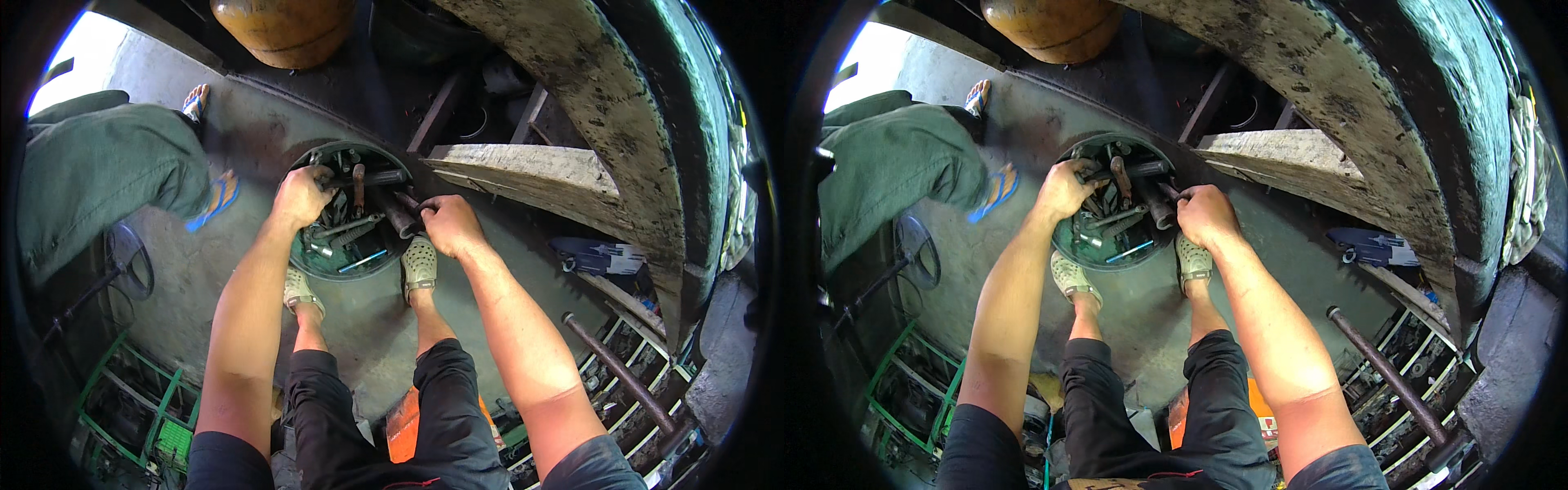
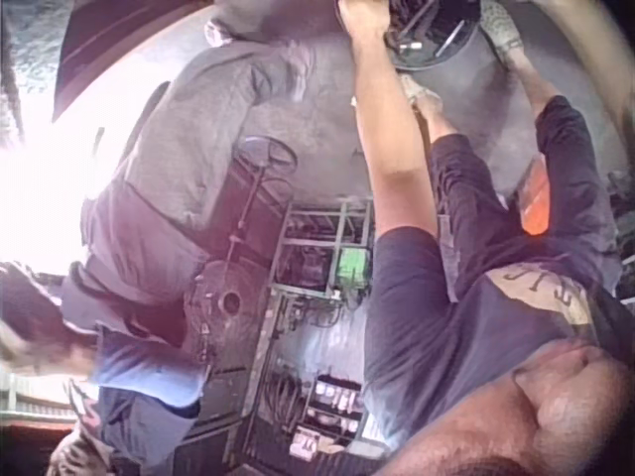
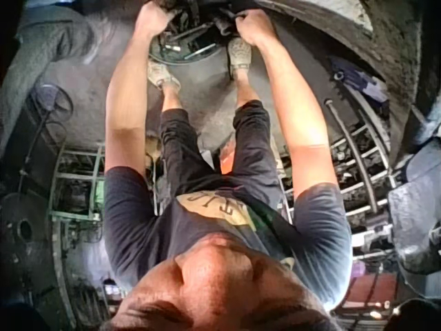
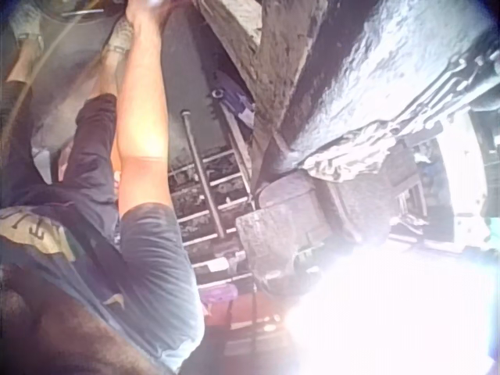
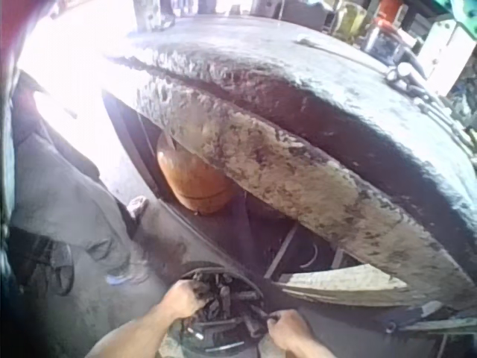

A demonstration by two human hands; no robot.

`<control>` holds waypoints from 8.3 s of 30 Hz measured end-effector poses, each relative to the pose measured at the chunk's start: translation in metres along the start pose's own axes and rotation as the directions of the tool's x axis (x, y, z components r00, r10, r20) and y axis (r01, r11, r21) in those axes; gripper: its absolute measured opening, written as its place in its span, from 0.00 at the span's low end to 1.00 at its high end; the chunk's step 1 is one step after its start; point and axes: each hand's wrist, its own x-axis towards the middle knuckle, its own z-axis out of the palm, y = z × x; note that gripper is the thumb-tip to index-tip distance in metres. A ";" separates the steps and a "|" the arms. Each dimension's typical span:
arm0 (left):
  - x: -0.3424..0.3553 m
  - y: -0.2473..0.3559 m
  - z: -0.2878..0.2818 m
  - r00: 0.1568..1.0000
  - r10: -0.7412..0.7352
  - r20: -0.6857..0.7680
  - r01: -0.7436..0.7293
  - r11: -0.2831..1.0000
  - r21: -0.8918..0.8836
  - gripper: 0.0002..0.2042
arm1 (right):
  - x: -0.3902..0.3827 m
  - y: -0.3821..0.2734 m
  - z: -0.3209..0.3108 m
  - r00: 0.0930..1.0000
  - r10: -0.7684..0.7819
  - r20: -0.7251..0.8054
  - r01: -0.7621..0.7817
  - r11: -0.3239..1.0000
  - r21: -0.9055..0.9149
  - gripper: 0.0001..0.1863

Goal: The person retrieves a metal part from a bucket, then uses a hammer and metal bar to strike and adjust the part on a workbench. The person also uses a power drill on the part and handles additional small components.

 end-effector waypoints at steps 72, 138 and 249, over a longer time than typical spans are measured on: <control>-0.003 -0.011 0.144 0.934 -0.352 0.068 0.287 0.847 0.448 0.12 | 0.002 -0.002 -0.009 0.999 0.029 0.035 -0.026 0.994 -0.104 0.18; -0.378 0.783 0.153 0.364 0.664 0.653 -0.923 0.352 0.156 0.22 | -0.578 0.438 -0.391 0.461 -0.376 -0.804 0.208 0.926 -0.314 0.13; -0.241 0.894 0.227 0.560 0.577 0.594 -0.808 0.223 0.545 0.09 | -0.574 0.443 -0.614 0.711 -0.038 -0.702 0.305 0.916 0.260 0.18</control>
